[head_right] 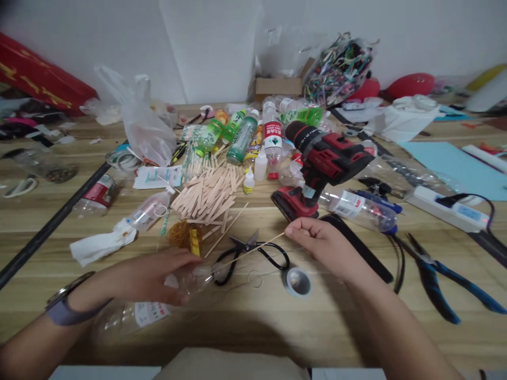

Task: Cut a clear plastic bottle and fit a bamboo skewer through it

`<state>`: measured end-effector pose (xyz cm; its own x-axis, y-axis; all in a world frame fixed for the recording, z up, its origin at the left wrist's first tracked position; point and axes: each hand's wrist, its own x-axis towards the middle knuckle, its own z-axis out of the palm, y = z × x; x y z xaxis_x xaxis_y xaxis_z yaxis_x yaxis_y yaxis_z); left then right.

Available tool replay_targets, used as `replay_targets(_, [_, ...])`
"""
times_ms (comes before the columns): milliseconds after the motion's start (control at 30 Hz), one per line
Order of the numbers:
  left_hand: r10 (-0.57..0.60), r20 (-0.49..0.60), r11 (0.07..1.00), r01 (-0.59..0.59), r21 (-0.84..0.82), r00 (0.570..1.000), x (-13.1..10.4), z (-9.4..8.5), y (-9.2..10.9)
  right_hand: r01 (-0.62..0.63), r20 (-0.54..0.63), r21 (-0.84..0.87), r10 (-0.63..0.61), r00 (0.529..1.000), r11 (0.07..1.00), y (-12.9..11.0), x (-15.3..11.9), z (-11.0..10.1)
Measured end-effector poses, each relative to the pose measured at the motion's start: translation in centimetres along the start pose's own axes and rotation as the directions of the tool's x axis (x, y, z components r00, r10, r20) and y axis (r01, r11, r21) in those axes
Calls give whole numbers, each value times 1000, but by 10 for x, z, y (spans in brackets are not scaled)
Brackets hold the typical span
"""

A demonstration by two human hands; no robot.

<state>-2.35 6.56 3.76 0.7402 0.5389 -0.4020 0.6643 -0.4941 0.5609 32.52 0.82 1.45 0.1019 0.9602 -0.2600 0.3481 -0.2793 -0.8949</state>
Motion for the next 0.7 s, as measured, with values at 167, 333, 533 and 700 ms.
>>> replay_targets(167, [-7, -135, 997, 18, 78, 991, 26, -5, 26, 46, 10, 27, -46, 999, 999, 0, 2, 1])
replay_targets(333, [183, -39, 958, -188, -216, 982, 83, -1, 43, 87, 15, 35, -87, 996, 996, -2, 3, 2])
replay_targets(533, [255, 172, 724, -70, -686, 952, 133, 11, 47, 160, 30, 28, -160, 987, 987, -10, 5, 6])
replay_targets(700, [257, 324, 560, 134, -818, 910, 146, 18, 48, 209, 47, 33, -210, 977, 977, -11, 8, 8])
